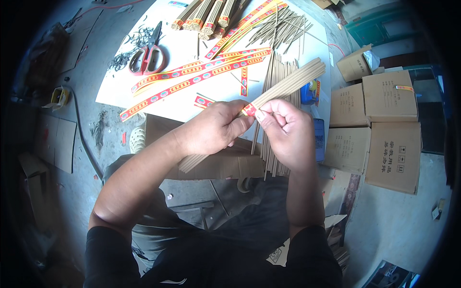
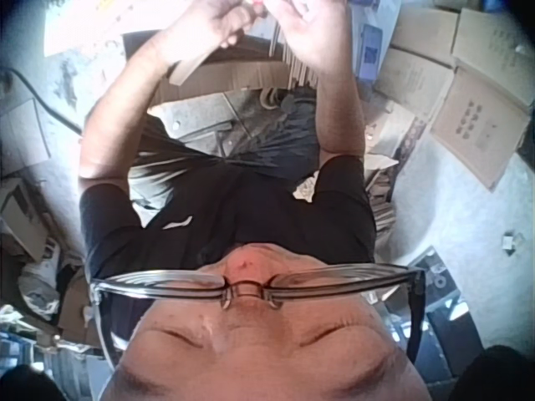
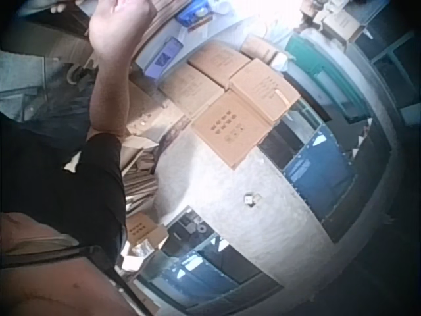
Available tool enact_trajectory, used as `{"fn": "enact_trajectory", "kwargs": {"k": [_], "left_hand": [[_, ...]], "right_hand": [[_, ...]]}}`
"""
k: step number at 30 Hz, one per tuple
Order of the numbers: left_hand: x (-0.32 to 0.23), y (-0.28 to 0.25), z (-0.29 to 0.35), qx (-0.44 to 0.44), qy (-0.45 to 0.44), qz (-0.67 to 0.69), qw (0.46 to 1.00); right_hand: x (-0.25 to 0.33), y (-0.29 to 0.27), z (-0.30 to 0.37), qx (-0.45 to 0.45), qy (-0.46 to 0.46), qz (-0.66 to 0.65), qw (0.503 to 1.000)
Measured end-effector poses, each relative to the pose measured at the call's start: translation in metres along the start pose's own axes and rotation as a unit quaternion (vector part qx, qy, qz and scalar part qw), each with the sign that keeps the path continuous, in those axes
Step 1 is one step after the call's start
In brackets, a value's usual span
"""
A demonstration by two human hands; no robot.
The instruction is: The person gathers thin wooden sticks into bundles, aligns them, and wraps each bundle with a red and yellow paper band. The person secures the band by folding and pressing it around the sticks, then places the finished bundle on the table.
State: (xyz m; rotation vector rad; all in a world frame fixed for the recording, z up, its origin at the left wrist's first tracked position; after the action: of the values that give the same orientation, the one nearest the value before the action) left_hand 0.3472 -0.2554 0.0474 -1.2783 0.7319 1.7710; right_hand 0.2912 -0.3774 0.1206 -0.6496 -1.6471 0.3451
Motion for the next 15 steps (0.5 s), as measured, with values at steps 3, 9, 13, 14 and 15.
{"fn": "enact_trajectory", "kwargs": {"k": [3, 9, 13, 14, 15], "left_hand": [[-0.0002, -0.0016, 0.0007, -0.004, 0.0, -0.005, 1.0], [0.0011, -0.0003, 0.001, 0.007, -0.006, -0.005, 1.0], [-0.0011, -0.0001, 0.0013, 0.001, 0.0, -0.01, 1.0], [-0.0005, -0.0002, 0.0012, 0.0, 0.002, -0.014, 1.0], [0.0, -0.0002, 0.0012, -0.001, 0.004, -0.018, 1.0]], "right_hand": [[0.0002, -0.0006, 0.0005, 0.003, -0.015, -0.013, 1.0], [0.0048, 0.0002, 0.0009, 0.062, -0.006, -0.068, 0.996], [-0.0013, 0.0058, 0.0035, 0.075, 0.032, -0.162, 0.983], [-0.0013, 0.0056, 0.0034, 0.075, 0.031, -0.154, 0.985], [-0.0013, 0.0055, 0.0031, 0.076, 0.029, -0.147, 0.986]]}}
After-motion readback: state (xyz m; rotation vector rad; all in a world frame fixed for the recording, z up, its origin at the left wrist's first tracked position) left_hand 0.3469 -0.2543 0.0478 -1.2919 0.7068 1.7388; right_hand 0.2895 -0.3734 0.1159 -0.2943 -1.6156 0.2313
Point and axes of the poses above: each hand's wrist, its own z-axis away from the middle knuckle, its own y-axis out of the palm, x = y × z, the point moved 8 cm from there along -z, towards the middle knuckle, and after that the axes turned 9 degrees about -y, right-handed, at the moved point
